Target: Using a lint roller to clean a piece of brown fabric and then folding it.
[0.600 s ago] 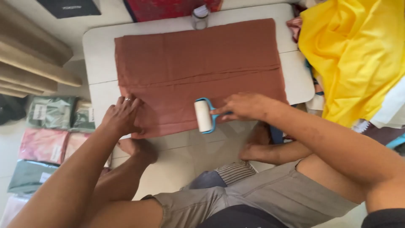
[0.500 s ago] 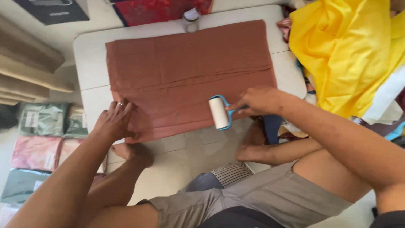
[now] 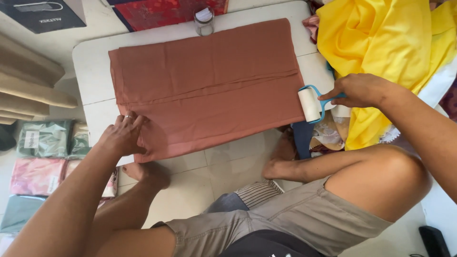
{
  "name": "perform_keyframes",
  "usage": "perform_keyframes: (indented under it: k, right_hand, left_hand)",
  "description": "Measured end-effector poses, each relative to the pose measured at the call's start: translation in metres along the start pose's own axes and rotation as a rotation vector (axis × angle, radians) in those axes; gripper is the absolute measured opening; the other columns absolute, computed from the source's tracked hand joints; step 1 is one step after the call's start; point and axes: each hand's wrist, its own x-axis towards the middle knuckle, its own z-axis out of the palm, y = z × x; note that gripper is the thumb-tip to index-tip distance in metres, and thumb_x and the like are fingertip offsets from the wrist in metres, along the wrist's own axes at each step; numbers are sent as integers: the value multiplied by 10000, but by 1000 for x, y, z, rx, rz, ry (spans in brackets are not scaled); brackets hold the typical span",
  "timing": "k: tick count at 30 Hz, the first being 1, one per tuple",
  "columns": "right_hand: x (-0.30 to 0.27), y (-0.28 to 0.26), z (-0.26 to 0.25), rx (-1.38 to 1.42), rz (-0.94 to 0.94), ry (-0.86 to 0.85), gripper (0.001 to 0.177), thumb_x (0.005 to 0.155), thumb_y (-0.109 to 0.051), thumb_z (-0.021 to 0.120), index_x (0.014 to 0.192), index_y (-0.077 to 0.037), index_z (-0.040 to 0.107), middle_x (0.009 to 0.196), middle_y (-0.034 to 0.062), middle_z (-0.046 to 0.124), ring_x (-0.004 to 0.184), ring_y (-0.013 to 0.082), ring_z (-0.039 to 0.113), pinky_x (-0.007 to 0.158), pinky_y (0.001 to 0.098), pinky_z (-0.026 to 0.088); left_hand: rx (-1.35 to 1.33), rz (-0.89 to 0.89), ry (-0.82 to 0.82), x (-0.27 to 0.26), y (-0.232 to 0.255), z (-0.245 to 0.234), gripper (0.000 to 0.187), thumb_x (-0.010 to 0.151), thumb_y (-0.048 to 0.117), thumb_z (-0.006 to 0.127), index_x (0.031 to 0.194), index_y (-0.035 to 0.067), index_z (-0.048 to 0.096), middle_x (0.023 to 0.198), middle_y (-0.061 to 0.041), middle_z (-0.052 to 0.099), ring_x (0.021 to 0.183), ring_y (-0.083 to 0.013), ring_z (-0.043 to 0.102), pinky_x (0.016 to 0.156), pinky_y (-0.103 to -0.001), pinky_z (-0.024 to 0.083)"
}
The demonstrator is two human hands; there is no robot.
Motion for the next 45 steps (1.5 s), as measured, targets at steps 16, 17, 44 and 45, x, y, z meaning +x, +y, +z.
perform_keyframes:
  k: [16, 17, 44, 45]
  right_hand:
    - [67, -219, -37, -102, -500, 210, 302, 908, -405, 602, 1165, -306, 726, 1098, -56, 705, 902, 288, 744, 813, 428, 610]
    - [67, -242, -39, -86, -545, 237, 308, 925, -395, 583, 1190, -300, 709, 1088, -38, 693, 880, 300, 742, 792, 441, 610]
    - [44, -177, -21, 111, -529, 120, 493, 929, -275, 584, 1400, -419, 576, 1143, 87, 658, 944, 447, 725, 857, 558, 606]
    - [40, -158, -15, 95, -493, 109, 492, 894, -309, 616, 1366, -446, 614, 1127, 68, 679, 970, 433, 724, 893, 562, 592]
  left_hand:
    - [-82, -78, 162, 17, 5, -19, 492, 792, 198, 672, 1266, 134, 558, 1250, -149, 608, 1143, -371, 606, 829, -521, 541]
    - [-103, -77, 150, 14, 4, -17, 492, 811, 198, 659, 1282, 125, 538, 1260, -155, 604, 1158, -374, 601, 842, -525, 542]
    - [-25, -10, -89, 12, 0, 13, 938, 726, 559, 867, 1405, 104, 405, 1438, -145, 433, 1401, -344, 409, 962, -540, 597]
    - [-17, -36, -118, 7, 2, 8, 920, 742, 560, 857, 1403, 108, 404, 1446, -141, 442, 1416, -347, 414, 990, -538, 587]
